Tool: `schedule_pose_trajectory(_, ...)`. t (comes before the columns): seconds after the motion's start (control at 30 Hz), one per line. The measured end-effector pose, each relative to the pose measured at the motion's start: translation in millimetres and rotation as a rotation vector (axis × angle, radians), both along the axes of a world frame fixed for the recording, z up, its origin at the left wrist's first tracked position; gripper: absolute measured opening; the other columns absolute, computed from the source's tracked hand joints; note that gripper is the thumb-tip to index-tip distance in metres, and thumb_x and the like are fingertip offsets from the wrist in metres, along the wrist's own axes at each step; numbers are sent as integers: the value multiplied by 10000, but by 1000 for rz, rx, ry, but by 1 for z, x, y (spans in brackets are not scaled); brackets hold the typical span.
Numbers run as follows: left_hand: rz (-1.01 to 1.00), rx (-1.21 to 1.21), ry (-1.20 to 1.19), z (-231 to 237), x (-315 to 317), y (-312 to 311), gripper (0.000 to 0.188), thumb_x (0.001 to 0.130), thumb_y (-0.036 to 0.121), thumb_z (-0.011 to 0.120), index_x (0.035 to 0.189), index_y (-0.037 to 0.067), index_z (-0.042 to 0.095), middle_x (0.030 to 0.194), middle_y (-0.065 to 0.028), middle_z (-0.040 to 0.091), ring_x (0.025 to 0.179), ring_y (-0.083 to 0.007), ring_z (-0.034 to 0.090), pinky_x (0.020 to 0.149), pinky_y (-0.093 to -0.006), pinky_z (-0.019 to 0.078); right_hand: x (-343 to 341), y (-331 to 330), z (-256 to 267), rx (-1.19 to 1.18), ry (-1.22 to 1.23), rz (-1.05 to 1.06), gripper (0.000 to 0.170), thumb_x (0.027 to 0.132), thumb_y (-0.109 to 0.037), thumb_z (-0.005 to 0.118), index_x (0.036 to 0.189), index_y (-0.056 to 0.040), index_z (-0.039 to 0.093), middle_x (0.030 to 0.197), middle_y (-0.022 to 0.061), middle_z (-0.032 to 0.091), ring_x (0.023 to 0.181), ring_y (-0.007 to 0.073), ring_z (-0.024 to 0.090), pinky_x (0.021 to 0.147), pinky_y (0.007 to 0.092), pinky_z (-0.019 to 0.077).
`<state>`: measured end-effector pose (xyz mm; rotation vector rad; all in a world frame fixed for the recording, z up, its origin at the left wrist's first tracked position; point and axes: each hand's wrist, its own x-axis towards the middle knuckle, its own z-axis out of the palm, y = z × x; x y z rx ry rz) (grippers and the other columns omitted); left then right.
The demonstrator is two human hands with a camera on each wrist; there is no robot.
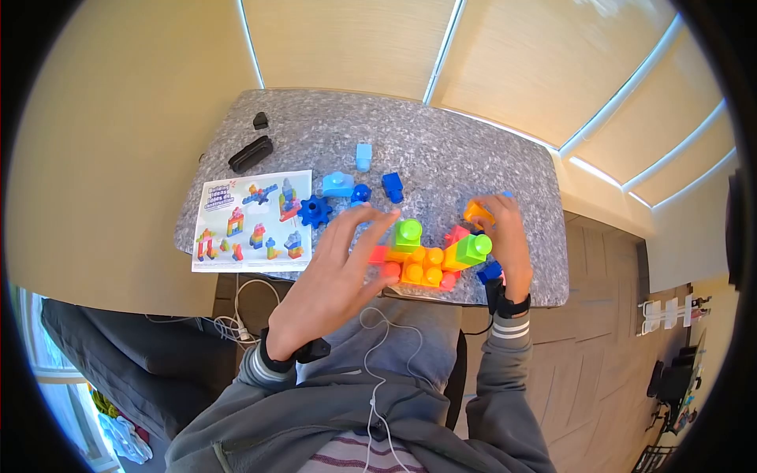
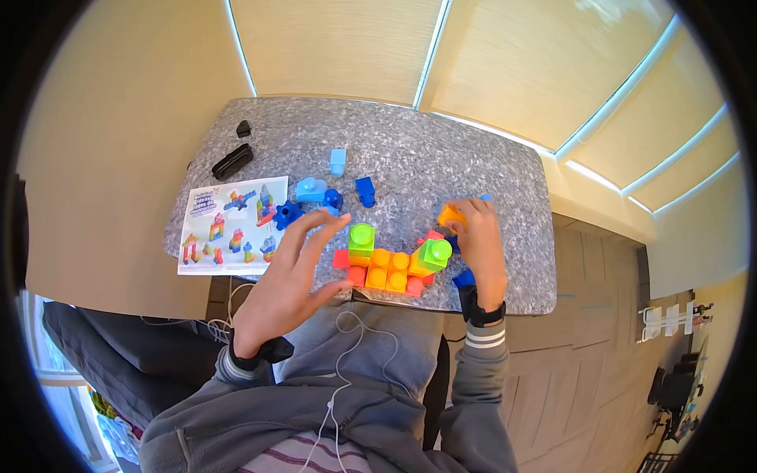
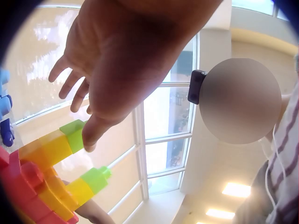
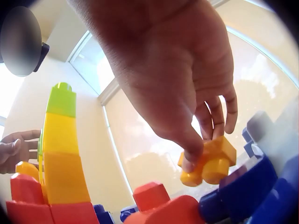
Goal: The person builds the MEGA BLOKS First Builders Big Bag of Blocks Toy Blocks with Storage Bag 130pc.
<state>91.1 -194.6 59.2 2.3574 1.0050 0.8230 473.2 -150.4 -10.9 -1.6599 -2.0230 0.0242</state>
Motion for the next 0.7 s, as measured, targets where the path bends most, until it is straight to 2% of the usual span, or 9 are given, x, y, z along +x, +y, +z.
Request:
schedule_pose_trajectory(0.13, -26, 152, -117, 8, 0, -1, 787, 943, 219, 972, 1643, 101, 634, 1618, -200, 539, 1548, -466, 523, 1267, -558, 486, -8, -15, 28, 90, 161, -108, 302, 1012, 46, 789, 1311, 12, 760, 1283, 214, 800, 1174, 426, 780, 1037, 459, 623)
schedule_pose_trajectory(0.2, -56, 200, -165, 12, 0, -3, 724, 922, 226, 988, 1578, 112, 706, 1575, -178, 581, 1510, -454, 556, 1246, -558, 502, -11, -28, 50, 86, 501, -52, 198, 1103, -3, 730, 1298, 26, 749, 1246, 192, 801, 1142, 325, 798, 1017, 416, 624)
schedule_pose_trajectory(0.3, -84, 327, -200, 25, 12, -8, 596, 892, 220, 1005, 1451, 144, 815, 1495, -135, 657, 1426, -410, 617, 1213, -550, 525, -34, -61, 93, -5, 747, 32, 198, 1147, -44, 703, 1317, 51, 736, 1250, 188, 791, 1138, 252, 786, 1025, 404, 624)
schedule_pose_trajectory(0.37, -83, 510, -202, 35, 23, -9, 533, 855, 173, 988, 1374, 174, 869, 1414, -98, 711, 1351, -384, 679, 1179, -530, 556, -56, -90, 117, -107, 787, 79, 219, 1154, -53, 697, 1342, 53, 733, 1269, 192, 787, 1134, 256, 784, 1032, 401, 621)
schedule_pose_trajectory(0.43, -125, 577, -183, 31, 30, 0, 556, 849, 155, 942, 1396, 146, 847, 1426, -91, 712, 1316, -367, 699, 1131, -491, 594, -73, -101, 128, -205, 826, 125, 240, 1161, -62, 690, 1368, 55, 730, 1289, 197, 784, 1130, 260, 782, 1038, 399, 619)
schedule_pose_trajectory(0.5, -167, 647, -166, 31, 34, 3, 580, 842, 137, 895, 1417, 118, 825, 1438, -83, 712, 1282, -350, 719, 1083, -451, 632, -83, -103, 132, -272, 659, 463, 308, 1164, -81, 697, 1447, 35, 730, 1324, 184, 782, 1142, 275, 788, 1044, 404, 622)
schedule_pose_trajectory(0.6, -213, 488, -121, 32, 30, 1, 532, 813, 87, 910, 1343, 107, 870, 1367, -105, 737, 1300, -380, 738, 1098, -488, 611, -91, -102, 129, -298, 676, 379, 378, 1153, -107, 728, 1514, 3, 727, 1368, 179, 783, 1171, 292, 785, 1038, 416, 625)
schedule_pose_trajectory(0.67, -80, 424, -83, 30, 29, 4, 518, 815, 65, 910, 1328, 63, 845, 1353, -122, 732, 1322, -378, 730, 1100, -498, 605, -93, -100, 129, -268, 673, 346, 448, 1109, -129, 797, 1541, -29, 735, 1406, 194, 778, 1210, 321, 780, 1026, 432, 634)
schedule_pose_trajectory(0.7, -27, 418, -99, 26, 30, 6, 516, 820, 77, 921, 1325, 55, 820, 1353, -127, 721, 1347, -394, 714, 1108, -524, 596, -98, -99, 133, -112, 576, 333, 437, 1070, -116, 827, 1497, -46, 760, 1389, 174, 790, 1217, 328, 773, 1039, 437, 624)
